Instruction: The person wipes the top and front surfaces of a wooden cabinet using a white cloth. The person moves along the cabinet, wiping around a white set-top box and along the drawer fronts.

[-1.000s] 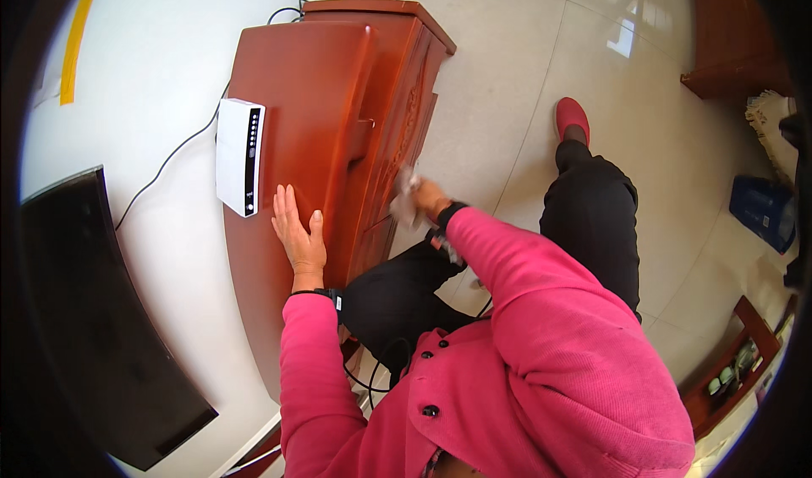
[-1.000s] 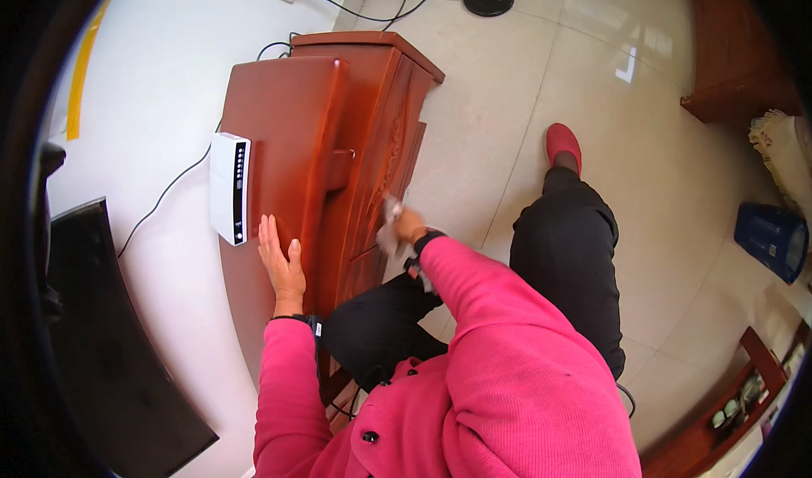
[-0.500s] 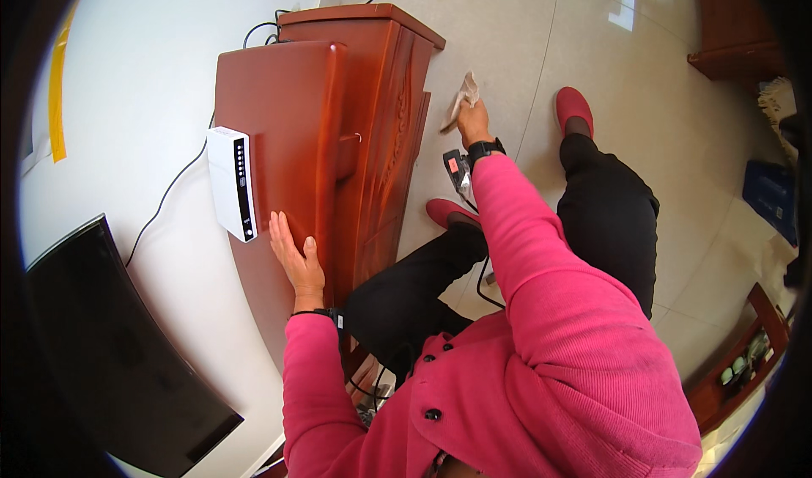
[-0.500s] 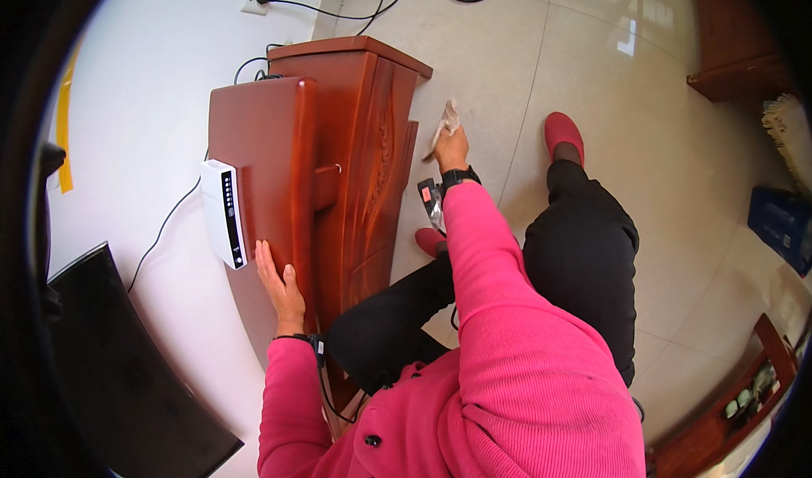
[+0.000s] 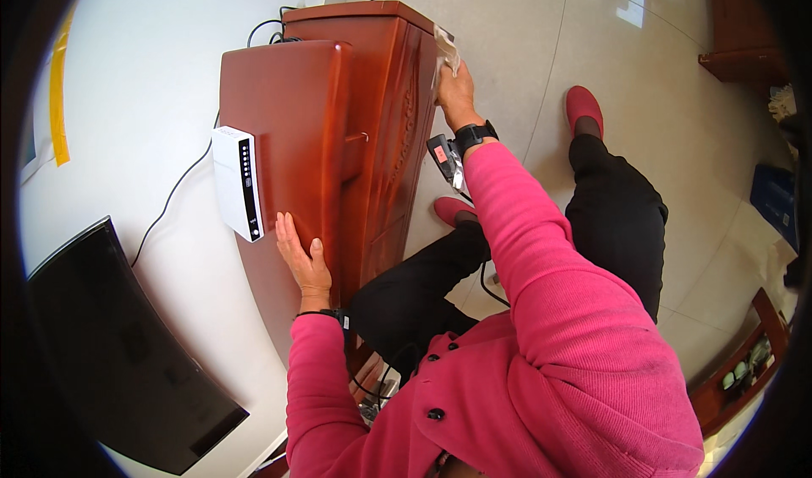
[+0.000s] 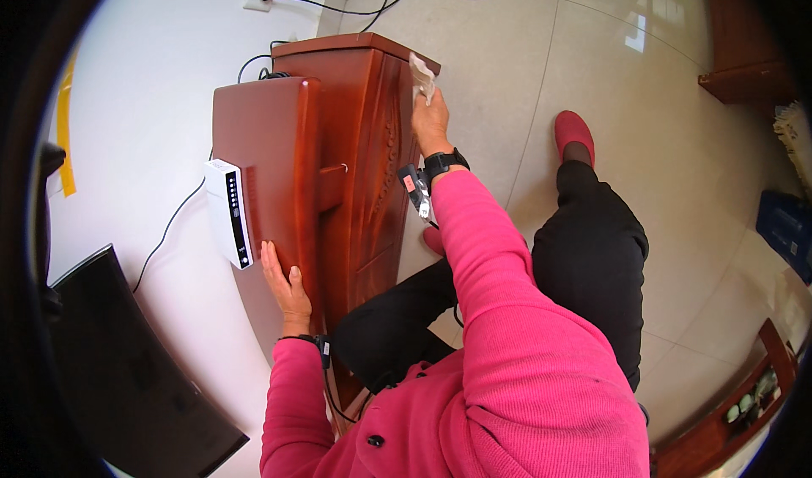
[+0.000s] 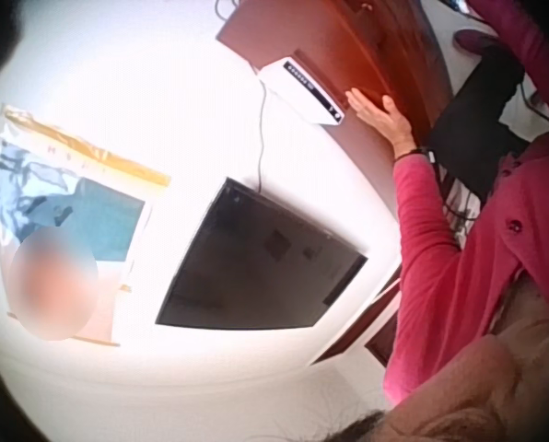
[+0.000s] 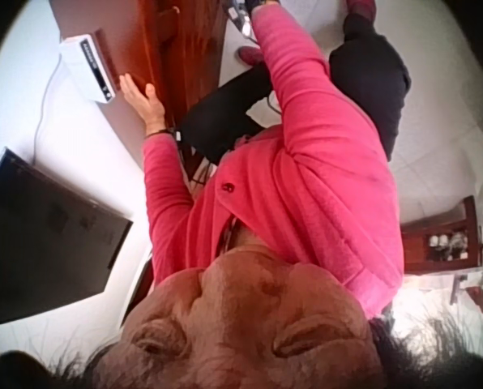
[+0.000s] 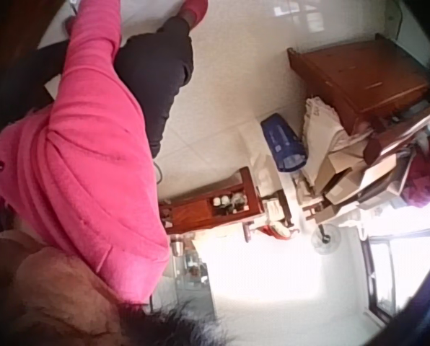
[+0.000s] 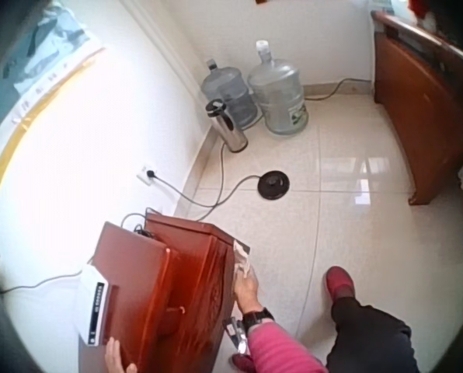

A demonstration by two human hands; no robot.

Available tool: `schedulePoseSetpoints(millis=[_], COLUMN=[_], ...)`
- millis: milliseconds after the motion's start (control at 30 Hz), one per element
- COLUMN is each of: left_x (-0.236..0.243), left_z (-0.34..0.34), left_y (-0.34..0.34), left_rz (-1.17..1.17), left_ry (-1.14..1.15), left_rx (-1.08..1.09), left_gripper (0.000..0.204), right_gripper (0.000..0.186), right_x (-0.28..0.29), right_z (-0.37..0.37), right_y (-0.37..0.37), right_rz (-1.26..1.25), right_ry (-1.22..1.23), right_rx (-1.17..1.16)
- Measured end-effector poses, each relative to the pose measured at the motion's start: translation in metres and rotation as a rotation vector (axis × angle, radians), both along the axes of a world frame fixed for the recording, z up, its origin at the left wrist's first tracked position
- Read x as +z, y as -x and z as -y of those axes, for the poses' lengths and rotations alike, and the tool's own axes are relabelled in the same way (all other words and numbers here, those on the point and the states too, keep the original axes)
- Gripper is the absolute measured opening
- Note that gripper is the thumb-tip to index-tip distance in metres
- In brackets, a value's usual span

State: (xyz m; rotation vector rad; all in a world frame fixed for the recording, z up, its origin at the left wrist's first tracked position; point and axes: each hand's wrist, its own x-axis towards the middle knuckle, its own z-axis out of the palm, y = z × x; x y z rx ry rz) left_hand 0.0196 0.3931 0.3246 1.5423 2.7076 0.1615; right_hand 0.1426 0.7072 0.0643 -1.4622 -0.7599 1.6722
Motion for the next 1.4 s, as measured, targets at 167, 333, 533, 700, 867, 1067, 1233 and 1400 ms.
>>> schedulePoseSetpoints(millis=[167, 333, 533, 700, 867, 1067, 1233, 1400], left_x=[-0.001, -0.002, -0.002, -0.002, -0.002, -0.005, -0.003, -0.003], left_z=[0.002, 0.002, 0.002, 0.002, 0.003, 0.004, 0.003, 0.002], left_y=[0.001, 0.002, 0.002, 0.001, 0.002, 0.004, 0.001, 0.002], left_rz=[-0.001, 0.007, 0.015, 0.015, 0.018, 0.01, 0.009, 0.011], left_ry=[-0.01, -0.014, -0.017, -0.013, -0.013, -0.023, -0.014, -0.011], left_rx=[-0.003, 0.002, 0.001, 0.013, 0.019, 0.013, 0.029, 0.014], left_gripper=[0.075, 0.076, 0.076, 0.077, 0.077, 0.076, 0.075, 0.076], right_gripper=[0.035, 0.042, 0.045, 0.052, 0.043, 0.047, 0.05, 0.051], right_x=[0.039, 0.067, 0.071, 0.062, 0.056, 0.06, 0.068, 0.066], right_z=[-0.017, -0.015, -0.008, -0.013, 0.003, 0.07, 0.114, 0.11], right_y=[0.013, 0.028, 0.033, 0.041, 0.039, 0.031, 0.021, 0.018], right_rz=[0.01, 0.16, 0.682, 0.709, 0.674, 0.584, 0.55, 0.553], right_ry=[-0.429, -0.797, -1.022, -1.078, -1.135, -1.197, -1.096, -1.111], right_rx=[-0.002, 0.191, 0.519, 0.549, 0.536, 0.631, 0.754, 0.788])
